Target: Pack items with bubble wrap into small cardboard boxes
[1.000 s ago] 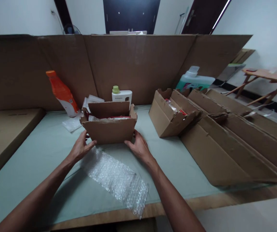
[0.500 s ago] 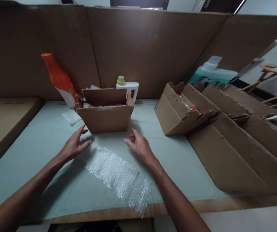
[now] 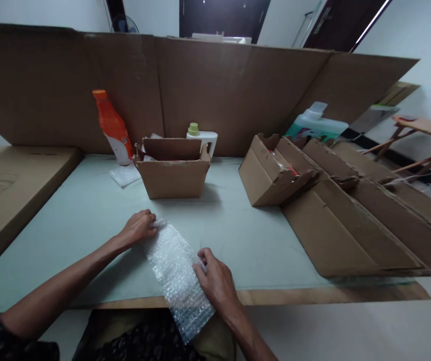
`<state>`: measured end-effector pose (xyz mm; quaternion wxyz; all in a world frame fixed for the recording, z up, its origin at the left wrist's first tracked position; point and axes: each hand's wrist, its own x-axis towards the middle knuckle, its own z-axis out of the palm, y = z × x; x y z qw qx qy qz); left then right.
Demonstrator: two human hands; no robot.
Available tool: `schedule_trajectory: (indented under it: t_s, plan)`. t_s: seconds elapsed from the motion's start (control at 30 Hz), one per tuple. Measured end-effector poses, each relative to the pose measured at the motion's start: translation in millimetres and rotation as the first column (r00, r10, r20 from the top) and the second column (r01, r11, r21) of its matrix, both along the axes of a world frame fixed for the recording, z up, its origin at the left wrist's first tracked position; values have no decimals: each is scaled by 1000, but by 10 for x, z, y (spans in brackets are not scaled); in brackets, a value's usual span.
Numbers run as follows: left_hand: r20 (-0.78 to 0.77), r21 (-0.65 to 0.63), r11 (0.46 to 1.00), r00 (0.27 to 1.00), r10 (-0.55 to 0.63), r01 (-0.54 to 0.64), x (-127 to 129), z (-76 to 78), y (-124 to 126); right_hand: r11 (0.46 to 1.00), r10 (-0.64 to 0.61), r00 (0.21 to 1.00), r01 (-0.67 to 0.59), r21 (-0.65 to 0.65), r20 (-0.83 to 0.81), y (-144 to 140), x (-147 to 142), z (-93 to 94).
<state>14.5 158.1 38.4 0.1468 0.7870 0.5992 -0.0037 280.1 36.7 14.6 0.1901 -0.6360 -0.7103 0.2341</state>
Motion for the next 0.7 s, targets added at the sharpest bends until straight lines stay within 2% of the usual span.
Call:
schedule_trajectory:
  t_s: [0.07,0.17,0.3,0.4,0.47,0.57,0.63,0.7]
  plan:
    - [-12,-3,1000,1000,13,-13,-5,40,-75,997,-16,999,12,73,47,-73,18,-21]
    - [-38,-36,998,998,43,-45,-44,109,-111,984,12,980,-46,171,197,-155,-14,-31]
    - [-72,-119,990,996,61,-70,-44,157,-69,973,48,960,-108,204,278,-190,-146,-4]
    - [-63,-100,994,997,41,-47,-4,180,-98,975,40,975,-85,204,217,-217,-219,13]
    - [-54,-69,997,998,23,-27,23,227,-132,988,22,992,-40,149,121,-251,-239,29]
    - [-31,-18,1000,999,-11,10,95,371,-105,998,-21,995,27,61,-93,-285,-242,82]
    - [-5,32,999,999,-37,37,187,495,-6,995,-58,979,73,74,-197,-252,-229,130]
    - [21,71,996,998,-63,61,307,602,142,987,-98,972,122,104,-211,-159,-194,163]
